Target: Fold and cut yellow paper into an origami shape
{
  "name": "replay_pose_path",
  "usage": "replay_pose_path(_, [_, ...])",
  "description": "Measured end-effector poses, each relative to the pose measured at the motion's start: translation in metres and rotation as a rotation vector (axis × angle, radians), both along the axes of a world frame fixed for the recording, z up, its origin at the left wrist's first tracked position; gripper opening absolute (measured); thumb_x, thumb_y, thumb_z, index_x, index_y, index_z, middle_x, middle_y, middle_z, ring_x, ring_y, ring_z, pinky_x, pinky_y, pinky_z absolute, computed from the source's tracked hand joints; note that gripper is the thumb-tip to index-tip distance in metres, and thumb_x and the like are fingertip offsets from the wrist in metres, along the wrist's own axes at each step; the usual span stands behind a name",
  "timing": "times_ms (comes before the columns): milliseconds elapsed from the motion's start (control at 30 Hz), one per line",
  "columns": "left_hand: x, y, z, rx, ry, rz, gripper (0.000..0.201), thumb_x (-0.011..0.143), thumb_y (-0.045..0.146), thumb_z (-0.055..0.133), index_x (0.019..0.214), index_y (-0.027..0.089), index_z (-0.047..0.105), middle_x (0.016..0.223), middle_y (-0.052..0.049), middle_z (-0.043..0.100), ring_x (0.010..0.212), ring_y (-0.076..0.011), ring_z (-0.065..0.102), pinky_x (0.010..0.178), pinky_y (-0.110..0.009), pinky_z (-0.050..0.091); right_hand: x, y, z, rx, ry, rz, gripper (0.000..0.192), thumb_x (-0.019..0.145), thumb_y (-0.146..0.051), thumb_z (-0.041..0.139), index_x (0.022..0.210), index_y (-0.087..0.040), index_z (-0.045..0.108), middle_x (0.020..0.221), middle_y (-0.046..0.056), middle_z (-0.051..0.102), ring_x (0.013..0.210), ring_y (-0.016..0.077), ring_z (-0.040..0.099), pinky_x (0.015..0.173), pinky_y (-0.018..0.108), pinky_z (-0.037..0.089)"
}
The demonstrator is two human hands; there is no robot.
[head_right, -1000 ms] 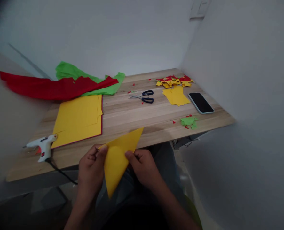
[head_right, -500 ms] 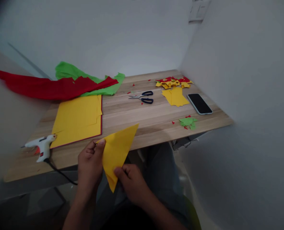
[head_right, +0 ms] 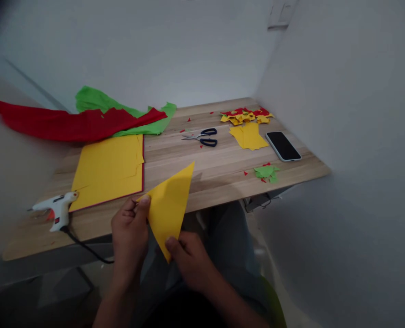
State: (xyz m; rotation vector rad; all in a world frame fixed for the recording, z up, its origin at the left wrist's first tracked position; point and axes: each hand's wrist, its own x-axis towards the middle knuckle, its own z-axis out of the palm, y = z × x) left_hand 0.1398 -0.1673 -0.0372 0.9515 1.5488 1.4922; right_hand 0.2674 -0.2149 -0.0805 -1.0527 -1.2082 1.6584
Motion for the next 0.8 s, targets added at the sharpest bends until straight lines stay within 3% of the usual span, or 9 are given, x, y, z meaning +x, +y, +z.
replay_pose_path(167, [0.003,0.000,-0.010,-0.006,0.015,0.002,0.024,0.086,0.041,0.066,0.084,0.017,0.067,0.073,0.000,0.070,0.059,-0.0121,0.059,0.052,-0.019,0.043,-0.012,-0.021,-0.010,-0.129,-0.036,0.023,0.066,0.088,-0.076,0.041,0.053,-0.020,0.047,0.047,-0.004,0.041,0.046,0.0099,0.038,0.048,0.023,0.028])
replay_pose_path(267, [-0.004,0.005,-0.015,0.023,-0.035,0.058,0.026,0.085,0.043,0.067,0.088,0.017,0.067,0.074,0.000,0.072,0.060,-0.0126,0.061,0.055,-0.021,0.045,0.000,-0.034,-0.018,-0.085,-0.020,0.158,0.061,0.093,-0.067,0.043,0.054,-0.020,0.046,0.048,-0.004,0.042,0.047,0.0094,0.039,0.050,0.023,0.030])
replay_pose_path(333, [-0.009,0.008,-0.017,0.044,-0.119,0.082,0.026,0.083,0.043,0.070,0.090,0.018,0.068,0.076,0.000,0.072,0.064,-0.0135,0.064,0.059,-0.022,0.049,0.014,-0.038,-0.022,0.000,-0.071,0.157,0.057,0.097,-0.058,0.041,0.055,-0.020,0.046,0.050,-0.004,0.043,0.049,0.0103,0.042,0.052,0.023,0.033])
replay_pose_path(400, [-0.012,0.010,-0.017,0.053,-0.206,0.088,0.026,0.080,0.042,0.073,0.089,0.018,0.068,0.079,-0.001,0.073,0.068,-0.0146,0.066,0.063,-0.024,0.051,0.029,-0.036,-0.024,0.112,-0.156,0.048,0.043,0.100,-0.047,0.042,0.068,-0.020,0.054,0.059,-0.003,0.049,0.057,0.0122,0.050,0.057,0.024,0.039])
replay_pose_path(467, [-0.010,0.011,-0.016,0.041,-0.267,0.081,0.027,0.078,0.041,0.075,0.088,0.018,0.067,0.078,-0.001,0.073,0.067,-0.0150,0.067,0.063,-0.024,0.052,0.040,-0.028,-0.024,0.282,-0.253,-0.114,0.016,0.098,-0.033,0.049,0.103,-0.022,0.059,0.082,0.002,0.060,0.074,0.0153,0.059,0.068,0.027,0.048])
replay_pose_path(533, [-0.006,0.011,-0.016,0.024,-0.289,0.071,0.027,0.078,0.042,0.075,0.088,0.018,0.067,0.076,-0.001,0.073,0.065,-0.0150,0.066,0.061,-0.024,0.051,0.045,-0.018,-0.022,0.559,-0.395,-0.248,0.043,0.092,-0.018,0.056,0.133,-0.030,0.047,0.115,0.008,0.057,0.101,0.0202,0.060,0.086,0.036,0.052])
replay_pose_path(567, [-0.003,0.010,-0.017,0.011,-0.291,0.063,0.027,0.078,0.042,0.074,0.088,0.018,0.066,0.075,-0.001,0.073,0.063,-0.0149,0.066,0.060,-0.024,0.051,0.045,-0.013,-0.021,0.711,-0.493,-0.294,0.054,0.089,-0.013,0.059,0.137,-0.035,0.046,0.128,0.009,0.050,0.113,0.0232,0.056,0.093,0.041,0.050])
replay_pose_path(667, [0.003,0.009,-0.020,-0.042,-0.288,0.015,0.028,0.079,0.043,0.073,0.087,0.017,0.065,0.073,-0.001,0.072,0.062,-0.0148,0.065,0.059,-0.024,0.049,0.041,0.001,-0.010,1.009,-0.707,-0.395,0.046,0.085,-0.009,0.065,0.117,-0.041,0.066,0.140,0.005,0.037,0.128,0.0293,0.042,0.102,0.049,0.043])
replay_pose_path(800, [0.002,0.001,-0.016,-0.060,-0.084,-0.020,0.028,0.076,0.038,0.075,0.094,0.018,0.065,0.098,-0.007,0.074,0.089,-0.0197,0.068,0.075,-0.028,0.053,0.036,0.014,0.015,1.000,-0.583,-0.481,0.019,0.085,-0.014,0.066,0.092,-0.031,0.072,0.119,0.006,0.055,0.113,0.0272,0.049,0.097,0.047,0.044])
